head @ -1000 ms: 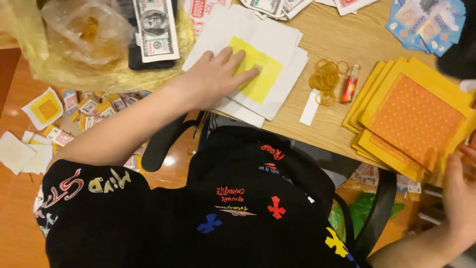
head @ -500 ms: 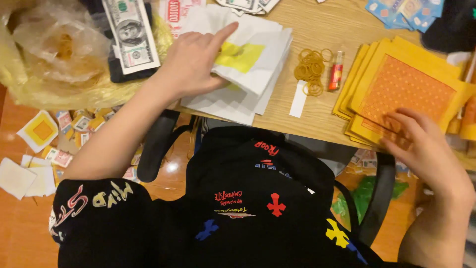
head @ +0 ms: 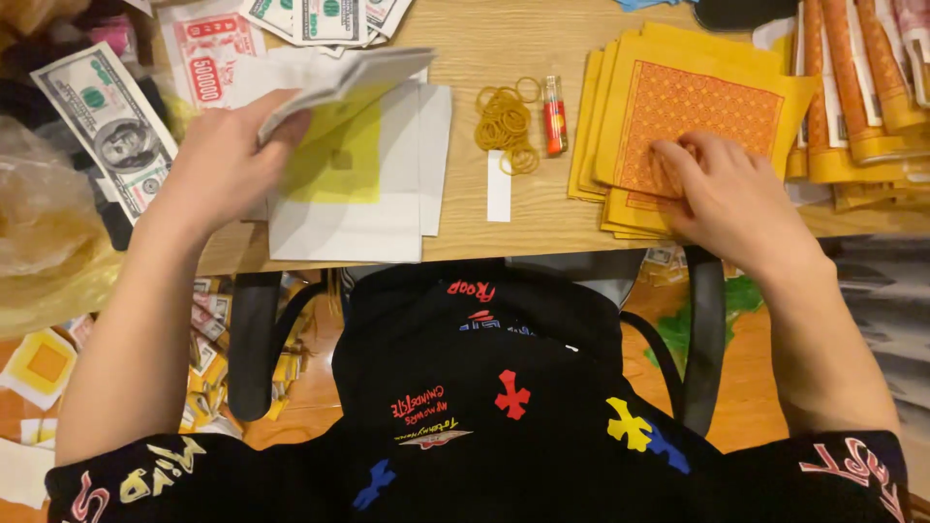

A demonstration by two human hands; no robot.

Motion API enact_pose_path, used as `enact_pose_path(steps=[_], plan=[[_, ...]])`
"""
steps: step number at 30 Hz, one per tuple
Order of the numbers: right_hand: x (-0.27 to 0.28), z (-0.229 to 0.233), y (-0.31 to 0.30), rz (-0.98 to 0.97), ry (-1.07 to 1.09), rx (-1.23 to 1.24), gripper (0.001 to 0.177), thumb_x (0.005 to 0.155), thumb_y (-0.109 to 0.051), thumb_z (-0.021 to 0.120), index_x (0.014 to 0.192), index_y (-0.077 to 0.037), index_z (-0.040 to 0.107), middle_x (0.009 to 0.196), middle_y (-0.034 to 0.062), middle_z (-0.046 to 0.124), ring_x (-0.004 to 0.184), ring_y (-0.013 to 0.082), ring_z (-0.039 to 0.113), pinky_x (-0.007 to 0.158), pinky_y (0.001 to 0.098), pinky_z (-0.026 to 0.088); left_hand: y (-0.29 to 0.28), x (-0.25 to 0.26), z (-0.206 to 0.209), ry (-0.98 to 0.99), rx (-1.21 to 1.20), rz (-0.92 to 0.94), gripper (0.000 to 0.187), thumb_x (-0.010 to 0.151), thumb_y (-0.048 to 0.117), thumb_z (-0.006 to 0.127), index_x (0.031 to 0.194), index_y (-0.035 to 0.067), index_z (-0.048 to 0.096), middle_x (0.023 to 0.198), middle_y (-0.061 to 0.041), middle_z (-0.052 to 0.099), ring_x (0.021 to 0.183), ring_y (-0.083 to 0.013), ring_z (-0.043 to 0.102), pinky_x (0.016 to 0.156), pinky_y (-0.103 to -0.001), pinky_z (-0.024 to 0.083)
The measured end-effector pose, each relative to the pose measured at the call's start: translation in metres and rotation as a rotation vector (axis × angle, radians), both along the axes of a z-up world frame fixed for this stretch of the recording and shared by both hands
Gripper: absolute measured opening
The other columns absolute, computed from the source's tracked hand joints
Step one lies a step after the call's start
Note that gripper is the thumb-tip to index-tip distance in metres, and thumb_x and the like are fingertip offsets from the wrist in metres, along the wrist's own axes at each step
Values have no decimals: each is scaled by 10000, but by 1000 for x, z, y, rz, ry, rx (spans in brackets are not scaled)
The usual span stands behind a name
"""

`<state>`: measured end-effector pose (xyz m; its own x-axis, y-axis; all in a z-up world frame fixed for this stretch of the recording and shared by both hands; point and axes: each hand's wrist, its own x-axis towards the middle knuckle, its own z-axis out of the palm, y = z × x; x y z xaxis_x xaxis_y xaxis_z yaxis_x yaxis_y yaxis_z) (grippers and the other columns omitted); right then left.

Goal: Sorting and bundling ritual paper money and fake currency on a desk

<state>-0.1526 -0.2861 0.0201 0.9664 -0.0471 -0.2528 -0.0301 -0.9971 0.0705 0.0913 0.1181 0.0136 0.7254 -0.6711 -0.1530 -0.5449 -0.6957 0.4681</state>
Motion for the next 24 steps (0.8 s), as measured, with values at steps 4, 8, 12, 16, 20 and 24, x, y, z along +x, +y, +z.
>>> enact_pose_path(steps=[4, 8, 12, 16, 20, 24], plan=[[-2, -9, 0, 150, -169, -270, 615, 794, -246, 604, 1382, -124, 473, 1226, 142, 558, 964, 349, 626, 728, 472, 520, 8, 6, 5, 87, -54, 103, 272, 1068, 254, 423, 852, 88, 405, 726, -96, 473, 693, -273, 433, 623, -415, 319], [1, -23, -1, 180, -413, -410, 374, 880, -285, 617, 1241, -186, 624, 1097, 19, 650, 867, 231, 655, 640, 356, 526, 26, 12, 22, 148, -283, 195, 340, 1147, 217, 439, 816, 138, 422, 777, 34, 384, 718, -131, 332, 640, -332, 267], [7, -35, -14, 129, -463, -385, 282, 980, -312, 615, 1231, -188, 656, 1066, 21, 669, 868, 233, 663, 662, 372, 541, 13, 10, 9, 466, -1022, 394, 397, 965, 452, 633, 1224, 160, 562, 1195, 23, 665, 1090, -99, 663, 937, -298, 605], [-8, -22, -46, 121, -812, -213, 292, 986, -14, 619, 1270, 34, 666, 1061, 190, 731, 842, 309, 700, 681, 386, 548, -30, -14, 20, 693, -1419, 467, 357, 881, 272, 702, 1181, 106, 603, 1147, -67, 711, 1061, -211, 722, 964, -355, 635], [-26, 35, -29, -110, -1150, 452, 257, 1217, -2, 453, 1379, 194, 493, 1371, 347, 522, 1269, 433, 505, 1084, 499, 398, -86, -41, 8, 935, -1508, 394, 509, 820, 333, 722, 1226, 67, 566, 1204, -153, 685, 1077, -282, 698, 944, -426, 609], [6, 50, 25, -603, -1159, 1111, 399, 989, -434, 615, 1239, -123, 614, 1277, 22, 670, 1190, 134, 670, 1032, 260, 575, -134, -77, 16, 1224, -1492, 325, 666, 775, 407, 691, 1293, 42, 486, 1244, -233, 641, 1096, -377, 669, 952, -521, 577]])
